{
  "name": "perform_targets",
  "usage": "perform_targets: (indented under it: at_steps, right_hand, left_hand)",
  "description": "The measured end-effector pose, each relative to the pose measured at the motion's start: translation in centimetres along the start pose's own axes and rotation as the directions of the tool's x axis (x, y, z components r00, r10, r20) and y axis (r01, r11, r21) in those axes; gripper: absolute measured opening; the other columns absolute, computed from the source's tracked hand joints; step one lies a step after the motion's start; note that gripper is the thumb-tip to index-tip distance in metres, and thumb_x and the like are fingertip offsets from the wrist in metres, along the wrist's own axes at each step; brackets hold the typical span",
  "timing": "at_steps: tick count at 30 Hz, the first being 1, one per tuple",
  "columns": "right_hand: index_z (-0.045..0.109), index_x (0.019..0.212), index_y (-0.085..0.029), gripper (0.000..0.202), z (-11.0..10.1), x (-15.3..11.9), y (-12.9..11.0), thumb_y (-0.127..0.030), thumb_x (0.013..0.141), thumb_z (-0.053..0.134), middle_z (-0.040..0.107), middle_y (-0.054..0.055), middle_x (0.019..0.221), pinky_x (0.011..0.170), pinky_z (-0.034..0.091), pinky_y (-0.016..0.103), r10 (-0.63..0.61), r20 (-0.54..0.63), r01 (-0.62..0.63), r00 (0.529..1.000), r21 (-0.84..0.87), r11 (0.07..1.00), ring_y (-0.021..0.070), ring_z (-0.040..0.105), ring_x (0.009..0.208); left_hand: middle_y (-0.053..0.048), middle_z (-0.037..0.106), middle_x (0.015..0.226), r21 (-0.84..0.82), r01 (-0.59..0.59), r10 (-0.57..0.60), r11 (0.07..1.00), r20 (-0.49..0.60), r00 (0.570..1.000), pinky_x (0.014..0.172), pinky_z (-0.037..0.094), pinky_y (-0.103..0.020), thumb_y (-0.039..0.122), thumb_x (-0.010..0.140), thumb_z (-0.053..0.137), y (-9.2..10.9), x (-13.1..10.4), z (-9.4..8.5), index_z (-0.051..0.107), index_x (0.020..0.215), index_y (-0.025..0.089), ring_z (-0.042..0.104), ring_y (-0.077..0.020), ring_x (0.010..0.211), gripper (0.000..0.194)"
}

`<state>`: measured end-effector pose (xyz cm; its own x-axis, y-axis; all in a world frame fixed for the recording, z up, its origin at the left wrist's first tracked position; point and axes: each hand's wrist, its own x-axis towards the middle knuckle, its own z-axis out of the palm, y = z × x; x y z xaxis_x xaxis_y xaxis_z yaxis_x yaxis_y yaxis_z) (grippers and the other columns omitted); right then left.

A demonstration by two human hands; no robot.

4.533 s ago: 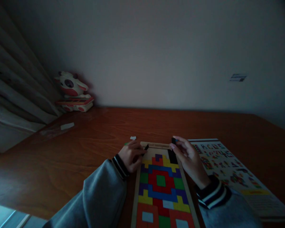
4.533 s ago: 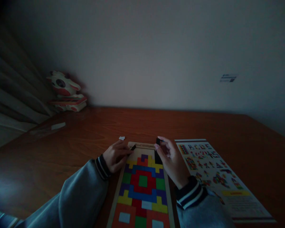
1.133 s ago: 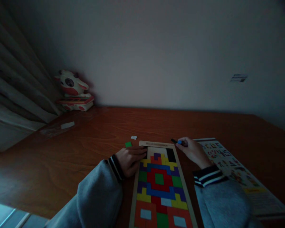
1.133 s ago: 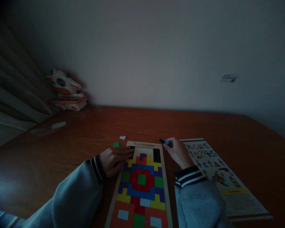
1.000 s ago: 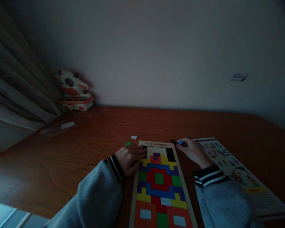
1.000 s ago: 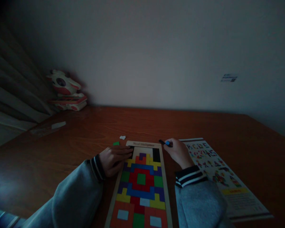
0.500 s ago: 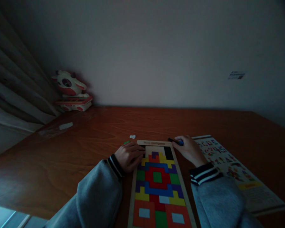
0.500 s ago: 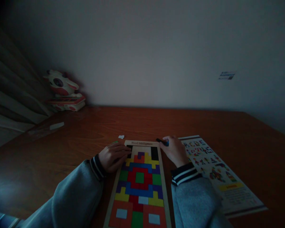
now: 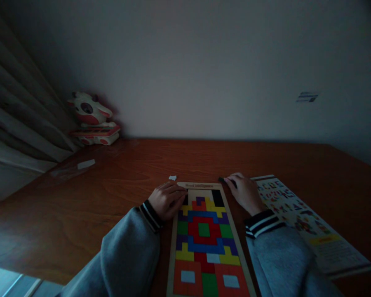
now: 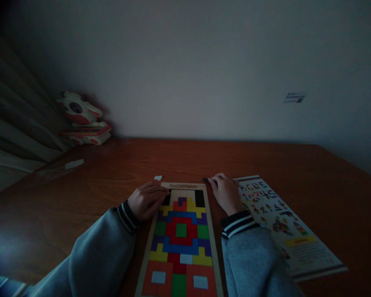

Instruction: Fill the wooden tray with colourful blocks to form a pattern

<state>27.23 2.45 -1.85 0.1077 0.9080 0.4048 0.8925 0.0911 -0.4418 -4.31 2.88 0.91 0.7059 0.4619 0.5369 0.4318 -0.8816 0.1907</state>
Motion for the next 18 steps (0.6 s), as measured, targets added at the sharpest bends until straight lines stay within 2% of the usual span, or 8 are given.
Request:
perform_targets:
  at_steps: [3, 8, 10, 12, 15, 18]
  right_hand:
    - [0.071, 0.089, -0.019, 0.038, -0.8, 0.3, -0.7, -0.046, 0.094, 0.046, 0.068, 0.013, 0.101, 0.089, 0.046, 0.045, -0.012, -0.056, 0.016, 0.998, 0.081, 0.997, 0.0281, 0.063, 0.097]
    - [0.068, 0.101, -0.018, 0.041, -1.7, 0.0, -3.2, -0.049, 0.097, 0.042, 0.074, 0.012, 0.094, 0.074, 0.053, 0.037, 0.012, -0.048, 0.001, 0.999, 0.269, 0.963, 0.0233, 0.069, 0.082]
    - [0.067, 0.101, -0.019, 0.039, -1.6, -0.5, -4.6, -0.051, 0.096, 0.044, 0.075, 0.009, 0.087, 0.068, 0.055, 0.033, 0.005, 0.015, -0.01, 1.0, 0.354, 0.935, 0.0209, 0.071, 0.075]
    - [0.065, 0.101, -0.019, 0.036, -1.1, -1.2, -6.0, -0.05, 0.094, 0.048, 0.074, 0.006, 0.077, 0.062, 0.056, 0.03, -0.011, 0.138, -0.061, 0.99, 0.505, 0.861, 0.0184, 0.07, 0.067]
    - [0.06, 0.112, -0.019, 0.031, -0.2, -2.2, -8.0, -0.042, 0.09, 0.056, 0.075, 0.005, 0.084, 0.064, 0.057, 0.03, -0.042, 0.238, -0.132, 0.97, 0.667, 0.733, 0.0175, 0.071, 0.069]
    - [0.054, 0.128, -0.024, 0.038, 0.9, -3.0, -9.5, -0.029, 0.09, 0.058, 0.075, 0.003, 0.091, 0.076, 0.057, 0.032, -0.139, 0.23, -0.042, 0.963, 0.64, 0.767, 0.0172, 0.071, 0.079]
  left_hand:
    - [-0.011, 0.073, 0.102, -0.003, 0.032, -0.032, 0.999, -0.036, 0.999, 0.088, 0.057, -0.039, 0.023, 0.096, 0.045, 0.1, 0.2, -0.1, 0.071, 0.107, 0.015, 0.065, -0.0216, 0.096, 0.029]
    - [-0.011, 0.073, 0.102, 0.0, 0.064, -0.064, 0.998, -0.053, 0.997, 0.087, 0.058, -0.038, 0.021, 0.096, 0.045, 0.3, 0.5, -0.4, 0.07, 0.108, 0.014, 0.067, -0.0214, 0.095, 0.029]
    - [-0.011, 0.073, 0.103, 0.003, 0.069, -0.069, 0.998, -0.039, 0.997, 0.087, 0.058, -0.038, 0.02, 0.095, 0.046, 0.3, 0.5, -0.5, 0.07, 0.109, 0.013, 0.067, -0.0216, 0.095, 0.028]
    - [-0.011, 0.073, 0.104, 0.003, 0.075, -0.075, 0.997, -0.032, 0.997, 0.087, 0.058, -0.038, 0.02, 0.095, 0.046, 0.3, 0.5, -0.4, 0.069, 0.109, 0.013, 0.067, -0.0215, 0.096, 0.028]
    - [-0.011, 0.073, 0.104, 0.012, 0.088, -0.088, 0.996, -0.023, 0.996, 0.088, 0.058, -0.038, 0.021, 0.096, 0.046, 0.2, 0.3, 0.0, 0.069, 0.108, 0.014, 0.067, -0.0219, 0.097, 0.027]
    - [-0.011, 0.072, 0.105, 0.023, 0.124, -0.124, 0.992, -0.021, 0.992, 0.089, 0.057, -0.039, 0.023, 0.096, 0.047, -0.1, 0.1, 0.4, 0.069, 0.109, 0.014, 0.067, -0.0225, 0.098, 0.027]
